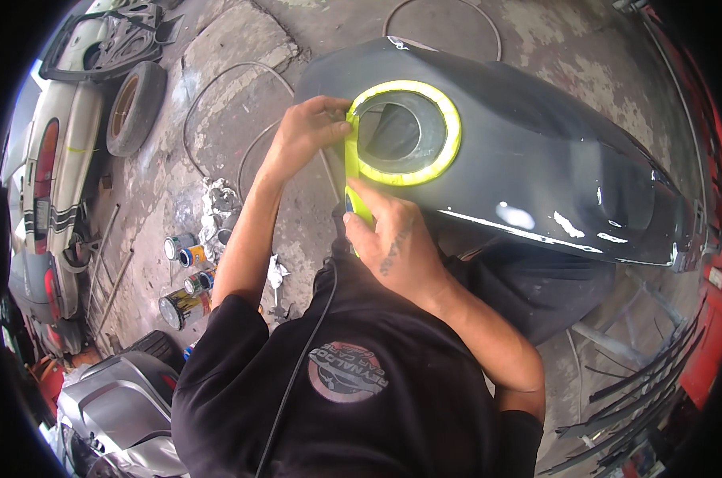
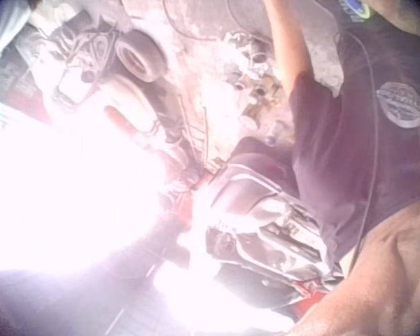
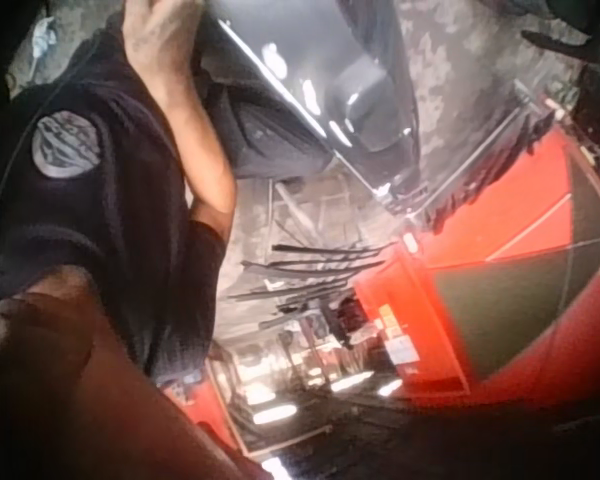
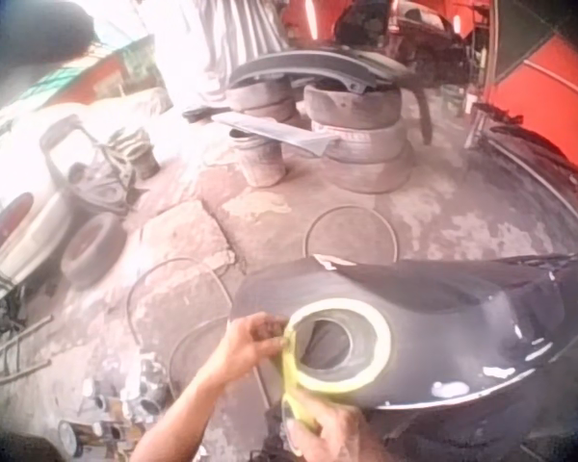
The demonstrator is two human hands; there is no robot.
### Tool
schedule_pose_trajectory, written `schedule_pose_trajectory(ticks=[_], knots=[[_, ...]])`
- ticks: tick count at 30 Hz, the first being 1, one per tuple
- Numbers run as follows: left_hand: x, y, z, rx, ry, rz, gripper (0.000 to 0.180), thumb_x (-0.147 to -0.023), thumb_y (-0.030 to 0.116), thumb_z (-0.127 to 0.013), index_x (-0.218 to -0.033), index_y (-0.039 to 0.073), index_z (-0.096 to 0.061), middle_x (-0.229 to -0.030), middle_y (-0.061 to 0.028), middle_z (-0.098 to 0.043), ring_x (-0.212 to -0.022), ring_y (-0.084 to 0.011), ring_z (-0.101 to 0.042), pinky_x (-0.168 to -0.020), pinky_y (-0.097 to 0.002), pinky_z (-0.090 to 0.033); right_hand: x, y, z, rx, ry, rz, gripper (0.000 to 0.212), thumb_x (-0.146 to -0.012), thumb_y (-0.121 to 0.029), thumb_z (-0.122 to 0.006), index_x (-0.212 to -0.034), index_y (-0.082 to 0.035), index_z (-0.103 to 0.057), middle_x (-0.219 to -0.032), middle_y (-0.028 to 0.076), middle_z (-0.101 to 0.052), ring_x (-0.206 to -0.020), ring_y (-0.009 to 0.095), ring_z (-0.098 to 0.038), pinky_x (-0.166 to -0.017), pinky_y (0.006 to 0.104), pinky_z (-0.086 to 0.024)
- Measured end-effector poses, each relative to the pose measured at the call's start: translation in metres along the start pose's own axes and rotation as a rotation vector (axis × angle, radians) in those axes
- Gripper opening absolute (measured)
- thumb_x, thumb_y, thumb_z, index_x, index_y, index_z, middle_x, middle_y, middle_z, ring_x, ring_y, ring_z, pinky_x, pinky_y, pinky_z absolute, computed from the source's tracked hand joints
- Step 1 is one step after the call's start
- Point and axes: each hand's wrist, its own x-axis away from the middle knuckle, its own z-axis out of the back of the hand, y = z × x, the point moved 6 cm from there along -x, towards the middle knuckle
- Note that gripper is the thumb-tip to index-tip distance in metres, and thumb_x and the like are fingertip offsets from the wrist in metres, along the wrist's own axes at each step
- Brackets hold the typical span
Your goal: The person applies bright green masking tape around the circular opening of a dark grey car bumper. They carefully wrap the tape along the edge, smooth it down, and then flip the bumper over to continue taping the perimeter of the opening on the other side.
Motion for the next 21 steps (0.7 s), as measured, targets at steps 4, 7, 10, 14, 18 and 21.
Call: schedule_pose_trajectory(ticks=[4, 7, 10, 14, 18, 21], knots=[[-0.012, -0.011, -0.002, 0.065, 0.061, 0.061, 0.027, -0.094, 0.009, -0.084, -0.119, 0.000, -0.080, -0.081, 0.0038, -0.069, -0.067, -0.0040, -0.053, -0.060, -0.0244, -0.044, 0.001, 0.000, -0.002, 0.022, -0.009, 0.002, 0.045, -0.098, -0.006, -0.067, -0.138, 0.013, -0.061, -0.074, 0.024, -0.070, -0.062, 0.031, -0.072, -0.064, 0.0402, -0.055], [-0.013, -0.018, -0.005, 0.114, 0.094, 0.067, 0.022, -0.096, 0.010, -0.083, -0.115, 0.000, -0.081, -0.076, 0.0030, -0.071, -0.064, -0.0042, -0.054, -0.058, -0.0239, -0.043, 0.001, 0.000, -0.004, 0.010, 0.000, 0.020, 0.045, -0.098, -0.007, -0.067, -0.138, 0.013, -0.061, -0.074, 0.024, -0.070, -0.061, 0.031, -0.071, -0.064, 0.0401, -0.055], [-0.011, -0.020, -0.006, 0.134, 0.113, 0.054, 0.021, -0.096, 0.010, -0.083, -0.114, 0.000, -0.081, -0.074, 0.0031, -0.070, -0.064, -0.0042, -0.054, -0.058, -0.0239, -0.042, 0.002, 0.002, -0.004, 0.006, -0.002, 0.005, 0.045, -0.098, -0.007, -0.067, -0.137, 0.014, -0.062, -0.074, 0.023, -0.070, -0.060, 0.031, -0.071, -0.063, 0.0400, -0.055], [-0.008, -0.024, -0.006, 0.171, 0.095, 0.070, 0.025, -0.095, 0.010, -0.083, -0.118, 0.000, -0.081, -0.073, 0.0039, -0.068, -0.064, -0.0037, -0.053, -0.058, -0.0241, -0.042, 0.001, 0.004, -0.005, -0.008, -0.015, -0.021, 0.044, -0.098, -0.007, -0.067, -0.136, 0.014, -0.062, -0.073, 0.023, -0.071, -0.060, 0.030, -0.072, -0.063, 0.0402, -0.055], [0.000, -0.016, -0.003, 0.081, 0.048, 0.034, 0.035, -0.093, 0.008, -0.085, -0.127, 0.000, -0.078, -0.073, 0.0049, -0.065, -0.064, -0.0033, -0.050, -0.058, -0.0243, -0.040, 0.000, 0.002, -0.007, -0.019, -0.007, -0.006, 0.045, -0.098, -0.008, -0.067, -0.137, 0.014, -0.061, -0.073, 0.023, -0.070, -0.059, 0.030, -0.071, -0.062, 0.0399, -0.054], [0.003, -0.012, 0.002, 0.030, -0.005, 0.024, 0.043, -0.090, 0.008, -0.086, -0.131, 0.000, -0.077, -0.077, 0.0049, -0.065, -0.065, -0.0037, -0.050, -0.059, -0.0248, -0.041, 0.000, 0.003, -0.007, 0.000, -0.009, 0.002, 0.045, -0.097, -0.007, -0.068, -0.136, 0.014, -0.062, -0.073, 0.024, -0.070, -0.060, 0.030, -0.071, -0.063, 0.0396, -0.054]])
